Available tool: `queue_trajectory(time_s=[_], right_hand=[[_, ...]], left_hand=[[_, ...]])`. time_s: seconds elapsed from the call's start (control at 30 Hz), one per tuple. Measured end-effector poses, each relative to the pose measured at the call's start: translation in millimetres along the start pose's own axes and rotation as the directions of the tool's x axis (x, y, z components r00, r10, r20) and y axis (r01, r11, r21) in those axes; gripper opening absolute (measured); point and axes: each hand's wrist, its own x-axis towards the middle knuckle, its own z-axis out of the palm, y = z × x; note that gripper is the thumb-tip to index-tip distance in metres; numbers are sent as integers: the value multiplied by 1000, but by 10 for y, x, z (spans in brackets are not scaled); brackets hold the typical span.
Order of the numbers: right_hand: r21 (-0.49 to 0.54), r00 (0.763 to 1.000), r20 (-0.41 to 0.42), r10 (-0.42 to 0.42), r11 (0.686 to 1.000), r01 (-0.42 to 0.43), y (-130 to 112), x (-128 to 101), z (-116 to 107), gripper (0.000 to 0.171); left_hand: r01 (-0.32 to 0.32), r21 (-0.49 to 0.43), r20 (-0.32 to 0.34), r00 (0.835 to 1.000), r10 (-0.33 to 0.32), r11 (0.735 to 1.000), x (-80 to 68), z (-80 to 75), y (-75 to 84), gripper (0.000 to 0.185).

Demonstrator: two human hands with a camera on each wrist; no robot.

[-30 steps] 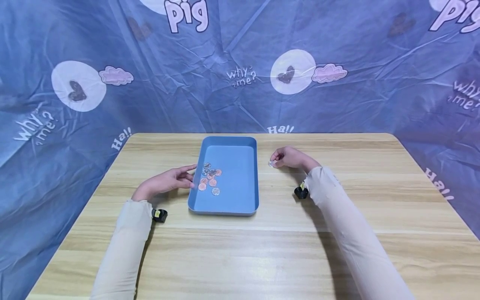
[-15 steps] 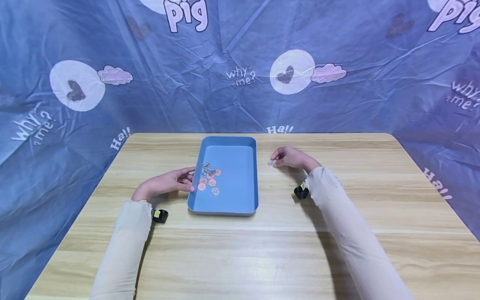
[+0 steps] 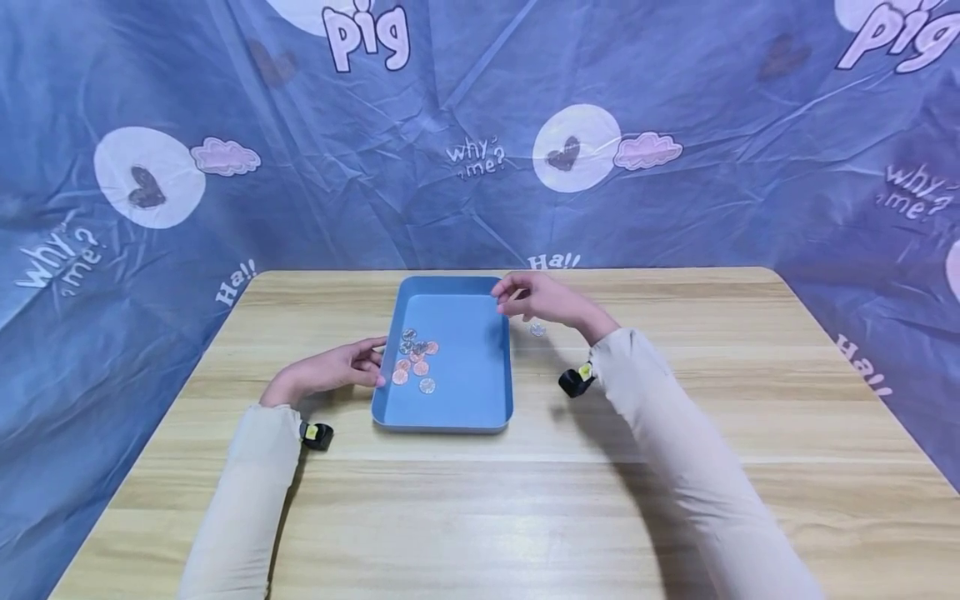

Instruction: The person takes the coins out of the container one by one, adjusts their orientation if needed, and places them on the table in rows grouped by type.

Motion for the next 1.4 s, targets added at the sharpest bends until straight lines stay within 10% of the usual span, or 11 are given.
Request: queue_trajectory(time_s=[0.6, 1.4], right_hand=[[102, 992, 105, -74, 993, 63, -396, 252, 512, 25], [78, 961, 274, -24, 997, 3, -194, 439, 1019, 30]], left_hand=[[-1, 1, 2, 1000, 1, 1000, 10, 23, 3, 88], [-21, -11, 4, 1000, 21, 1000, -12, 9, -7, 88]])
